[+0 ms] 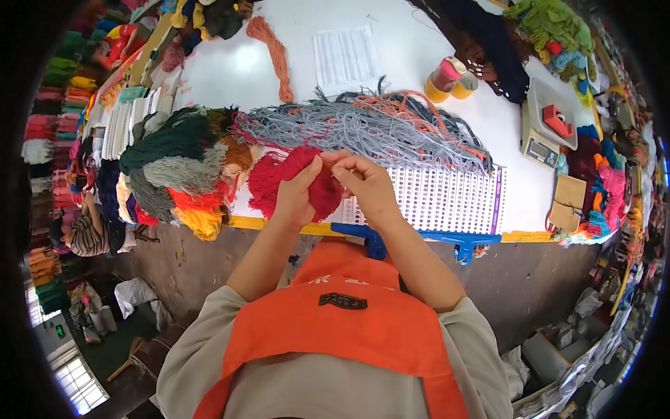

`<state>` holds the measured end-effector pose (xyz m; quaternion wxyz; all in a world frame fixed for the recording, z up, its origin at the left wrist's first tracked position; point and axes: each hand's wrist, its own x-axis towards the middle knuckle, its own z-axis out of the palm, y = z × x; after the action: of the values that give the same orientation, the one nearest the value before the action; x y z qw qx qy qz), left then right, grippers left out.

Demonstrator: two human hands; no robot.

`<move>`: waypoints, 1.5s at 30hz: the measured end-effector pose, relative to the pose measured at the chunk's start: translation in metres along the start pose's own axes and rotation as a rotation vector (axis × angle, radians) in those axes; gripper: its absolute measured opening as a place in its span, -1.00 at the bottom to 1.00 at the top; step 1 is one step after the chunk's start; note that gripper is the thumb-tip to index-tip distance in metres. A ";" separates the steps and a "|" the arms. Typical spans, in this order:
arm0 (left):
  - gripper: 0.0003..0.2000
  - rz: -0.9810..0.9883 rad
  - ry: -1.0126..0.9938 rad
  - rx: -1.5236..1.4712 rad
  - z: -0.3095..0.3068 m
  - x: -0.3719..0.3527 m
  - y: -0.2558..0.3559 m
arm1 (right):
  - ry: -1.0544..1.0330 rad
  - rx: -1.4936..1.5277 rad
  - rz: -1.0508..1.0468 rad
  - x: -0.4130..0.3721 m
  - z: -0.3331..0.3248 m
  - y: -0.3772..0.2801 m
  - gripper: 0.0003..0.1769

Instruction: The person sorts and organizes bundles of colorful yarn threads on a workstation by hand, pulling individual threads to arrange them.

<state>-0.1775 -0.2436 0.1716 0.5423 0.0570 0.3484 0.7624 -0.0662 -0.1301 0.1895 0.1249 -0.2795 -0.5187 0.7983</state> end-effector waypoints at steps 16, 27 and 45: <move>-0.61 -0.081 -0.087 -0.061 0.015 -0.005 0.001 | 0.061 -0.048 -0.044 -0.013 0.001 0.005 -0.84; -0.75 0.002 -0.070 -0.157 0.007 0.005 -0.011 | 0.084 0.316 0.064 -0.011 -0.012 -0.004 -0.86; -0.87 -0.126 0.355 0.149 -0.011 0.016 0.019 | 0.046 0.123 0.250 -0.023 -0.102 0.015 -0.77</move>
<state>-0.2038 -0.2379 0.1699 0.5130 -0.0604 0.4969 0.6973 0.0123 -0.0706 0.1522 0.0531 -0.3518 -0.4271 0.8312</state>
